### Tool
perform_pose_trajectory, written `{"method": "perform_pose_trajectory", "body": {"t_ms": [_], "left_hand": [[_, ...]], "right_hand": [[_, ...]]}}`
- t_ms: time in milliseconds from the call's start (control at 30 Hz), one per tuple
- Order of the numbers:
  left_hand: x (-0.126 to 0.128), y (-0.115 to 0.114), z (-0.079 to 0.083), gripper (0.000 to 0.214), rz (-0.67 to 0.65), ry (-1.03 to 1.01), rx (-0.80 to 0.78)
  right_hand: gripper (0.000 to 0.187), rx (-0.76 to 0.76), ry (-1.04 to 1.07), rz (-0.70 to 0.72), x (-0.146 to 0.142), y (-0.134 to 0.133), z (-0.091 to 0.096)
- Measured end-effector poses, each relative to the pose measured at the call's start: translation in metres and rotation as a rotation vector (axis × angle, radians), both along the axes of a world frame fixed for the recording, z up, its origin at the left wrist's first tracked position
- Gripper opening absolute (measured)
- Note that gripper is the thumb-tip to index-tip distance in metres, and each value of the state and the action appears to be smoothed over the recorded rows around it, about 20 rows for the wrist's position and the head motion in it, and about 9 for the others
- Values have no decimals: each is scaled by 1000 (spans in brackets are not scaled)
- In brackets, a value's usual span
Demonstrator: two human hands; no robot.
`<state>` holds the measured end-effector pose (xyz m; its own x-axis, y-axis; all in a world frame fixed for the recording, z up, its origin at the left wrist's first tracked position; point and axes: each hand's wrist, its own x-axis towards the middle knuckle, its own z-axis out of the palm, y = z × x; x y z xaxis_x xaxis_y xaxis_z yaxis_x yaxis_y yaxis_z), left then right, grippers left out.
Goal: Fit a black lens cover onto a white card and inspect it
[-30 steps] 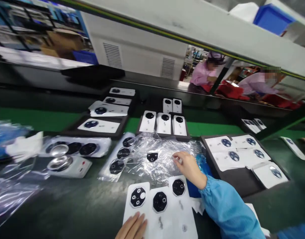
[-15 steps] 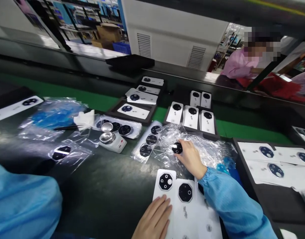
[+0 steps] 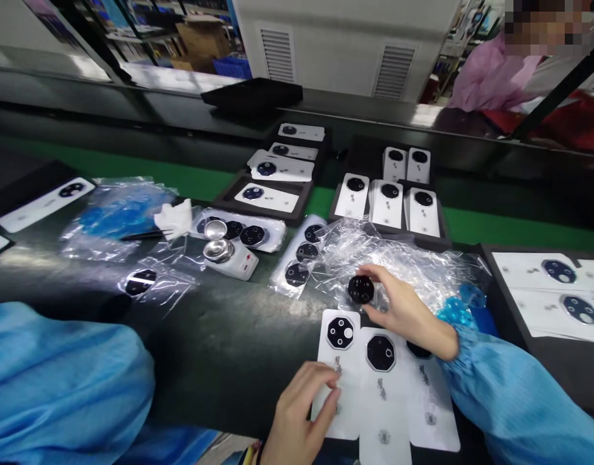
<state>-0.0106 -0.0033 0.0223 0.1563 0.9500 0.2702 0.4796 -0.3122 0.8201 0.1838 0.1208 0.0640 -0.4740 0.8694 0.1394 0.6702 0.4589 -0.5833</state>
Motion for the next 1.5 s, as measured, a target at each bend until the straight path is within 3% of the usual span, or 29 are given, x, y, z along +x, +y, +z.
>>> {"method": "perform_pose_trajectory", "body": {"t_ms": [100, 200, 433, 533, 700, 800, 933, 1000, 1167, 1233, 1500], "left_hand": [[-4, 13, 11, 13, 110, -256, -300], [-4, 25, 16, 17, 87, -451, -513], [3, 27, 16, 24, 83, -572, -670], [3, 26, 16, 28, 110, -561, -689], [4, 26, 14, 30, 141, -547, -692], [5, 26, 12, 30, 145, -540, -689], [5, 24, 11, 26, 125, -494, -638], [5, 20, 9, 19, 114, -390, -535], [9, 6, -4, 12, 133, 109, 40], [12, 0, -11, 17, 128, 274, 165], [15, -3, -25, 24, 93, 497, 205]], "right_hand": [[60, -67, 80, 212, 1, -27, 14], [65, -101, 33, 315, 0, -47, 22], [68, -88, -23, 422, -4, -56, 26], [61, -147, 16, 365, -2, -53, 25], [16, -363, 161, 53, -4, -37, 23], [8, -509, 207, 35, -8, -28, 22], [9, -574, 242, 47, -11, -22, 16], [9, -569, 252, 30, -11, -19, 10], [11, -510, 191, -40, -15, -9, -12], [14, -482, 150, -37, -18, -7, -19], [20, -467, 110, -39, -29, -8, -28]]}}
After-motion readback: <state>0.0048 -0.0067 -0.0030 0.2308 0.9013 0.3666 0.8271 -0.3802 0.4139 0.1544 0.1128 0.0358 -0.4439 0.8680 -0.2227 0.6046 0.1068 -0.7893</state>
